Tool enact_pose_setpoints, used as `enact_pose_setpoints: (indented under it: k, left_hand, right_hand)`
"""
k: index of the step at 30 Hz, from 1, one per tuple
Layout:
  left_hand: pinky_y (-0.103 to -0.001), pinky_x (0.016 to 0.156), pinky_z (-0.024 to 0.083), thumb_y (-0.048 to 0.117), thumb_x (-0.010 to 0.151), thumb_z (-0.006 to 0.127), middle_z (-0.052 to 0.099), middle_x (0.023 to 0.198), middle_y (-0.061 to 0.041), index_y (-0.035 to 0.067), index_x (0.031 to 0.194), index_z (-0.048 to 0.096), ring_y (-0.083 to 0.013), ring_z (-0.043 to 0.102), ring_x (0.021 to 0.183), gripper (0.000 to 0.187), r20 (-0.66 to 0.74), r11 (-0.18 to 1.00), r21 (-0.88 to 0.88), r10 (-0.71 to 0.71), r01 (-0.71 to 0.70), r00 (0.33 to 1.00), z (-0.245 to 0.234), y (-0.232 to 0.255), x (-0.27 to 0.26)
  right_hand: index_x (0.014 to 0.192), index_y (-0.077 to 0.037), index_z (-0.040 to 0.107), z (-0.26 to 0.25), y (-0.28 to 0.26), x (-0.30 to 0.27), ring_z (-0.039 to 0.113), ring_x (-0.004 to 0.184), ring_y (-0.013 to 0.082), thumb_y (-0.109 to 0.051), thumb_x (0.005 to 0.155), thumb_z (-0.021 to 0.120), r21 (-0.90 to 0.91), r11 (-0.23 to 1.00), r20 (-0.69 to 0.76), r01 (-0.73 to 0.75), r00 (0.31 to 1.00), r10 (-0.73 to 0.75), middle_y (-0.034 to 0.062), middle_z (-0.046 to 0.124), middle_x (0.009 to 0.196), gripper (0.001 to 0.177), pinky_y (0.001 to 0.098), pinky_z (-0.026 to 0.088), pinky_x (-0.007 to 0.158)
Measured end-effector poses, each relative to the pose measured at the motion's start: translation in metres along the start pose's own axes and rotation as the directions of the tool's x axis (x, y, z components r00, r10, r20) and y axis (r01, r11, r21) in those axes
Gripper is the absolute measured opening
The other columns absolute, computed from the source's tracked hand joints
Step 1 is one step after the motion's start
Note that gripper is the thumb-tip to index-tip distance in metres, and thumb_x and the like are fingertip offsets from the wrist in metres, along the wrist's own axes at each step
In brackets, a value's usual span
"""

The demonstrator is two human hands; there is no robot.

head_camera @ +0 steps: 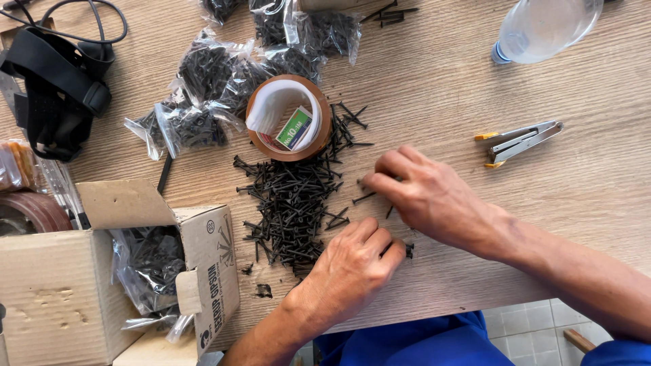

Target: The person sorts black screws from a large pile on a wooden table into smaller, evenly spaced groups. They repeatedly pick up small handfuls of screws and place them in neat rows across the table surface.

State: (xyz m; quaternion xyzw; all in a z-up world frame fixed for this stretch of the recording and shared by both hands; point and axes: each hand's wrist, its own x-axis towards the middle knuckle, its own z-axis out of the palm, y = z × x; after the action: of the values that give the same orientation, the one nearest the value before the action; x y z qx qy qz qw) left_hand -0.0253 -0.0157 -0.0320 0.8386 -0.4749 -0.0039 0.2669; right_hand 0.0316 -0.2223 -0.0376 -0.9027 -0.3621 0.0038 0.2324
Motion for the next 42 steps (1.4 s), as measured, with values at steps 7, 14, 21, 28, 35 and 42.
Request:
enact_pose_setpoints:
  k: [7,14,21,28,35,42]
  left_hand:
    - [-0.045,0.068,0.047,0.003,0.089,0.067,0.057,0.080,-0.012,0.004,0.086,0.063,-0.0331,0.054,0.080,0.005,-0.011,1.000,-0.008,-0.014,0.014,1.000,0.001,0.001,0.000]
    - [-0.044,0.068,0.047,0.003,0.094,0.066,0.055,0.079,-0.011,0.004,0.088,0.063,-0.0324,0.053,0.079,0.007,-0.004,1.000,0.000,-0.008,0.008,1.000,-0.002,0.001,0.001]
    - [-0.043,0.066,0.046,0.001,0.099,0.062,0.052,0.082,-0.011,0.004,0.094,0.057,-0.0310,0.052,0.077,0.008,-0.044,0.993,0.042,-0.106,0.108,0.993,-0.012,0.001,0.004]
    - [-0.045,0.075,0.054,0.025,0.096,0.082,0.059,0.103,-0.015,-0.004,0.130,0.061,-0.0325,0.061,0.091,0.050,-0.003,0.975,0.022,-0.221,0.221,0.975,-0.004,0.001,0.003]
    - [-0.043,0.067,0.051,-0.001,0.099,0.064,0.052,0.095,-0.013,-0.003,0.119,0.063,-0.0316,0.056,0.082,0.020,-0.009,0.988,-0.046,-0.146,0.145,0.989,-0.007,0.001,0.006]
    - [-0.042,0.068,0.051,-0.001,0.102,0.062,0.053,0.092,-0.012,-0.001,0.110,0.061,-0.0299,0.056,0.081,0.008,-0.043,0.987,-0.056,-0.152,0.150,0.987,-0.009,0.001,0.009]
  right_hand:
    - [0.101,-0.011,0.061,0.005,0.000,0.013,0.055,0.086,0.0295,-0.012,0.096,0.063,0.024,0.992,0.053,0.126,0.991,-0.127,0.0073,0.059,0.098,0.006,0.0411,0.050,0.071]
    - [0.116,-0.005,0.068,-0.026,0.007,0.003,0.057,0.101,0.0307,-0.010,0.107,0.055,0.215,0.955,0.082,0.203,0.971,-0.225,0.0099,0.066,0.114,0.016,0.0425,0.050,0.088]
    - [0.110,-0.001,0.065,-0.023,-0.004,-0.036,0.058,0.103,0.0321,0.005,0.102,0.047,0.303,0.946,0.106,0.112,0.983,-0.150,0.0126,0.064,0.116,0.021,0.0420,0.053,0.086]
    - [0.127,-0.004,0.065,-0.030,-0.009,-0.058,0.063,0.101,0.0285,-0.009,0.107,0.053,0.340,0.940,0.107,0.000,0.993,-0.039,0.0120,0.061,0.121,0.023,0.0395,0.053,0.093]
    - [0.125,-0.004,0.066,-0.021,-0.003,-0.065,0.063,0.096,0.0297,-0.002,0.105,0.055,0.235,0.972,0.002,-0.001,1.000,0.001,0.0114,0.067,0.114,0.023,0.0394,0.054,0.088]
    - [0.133,-0.003,0.062,-0.012,-0.006,-0.069,0.063,0.106,0.0335,-0.001,0.100,0.051,0.310,0.951,0.071,-0.017,0.997,-0.005,0.0141,0.069,0.119,0.035,0.0436,0.053,0.098]
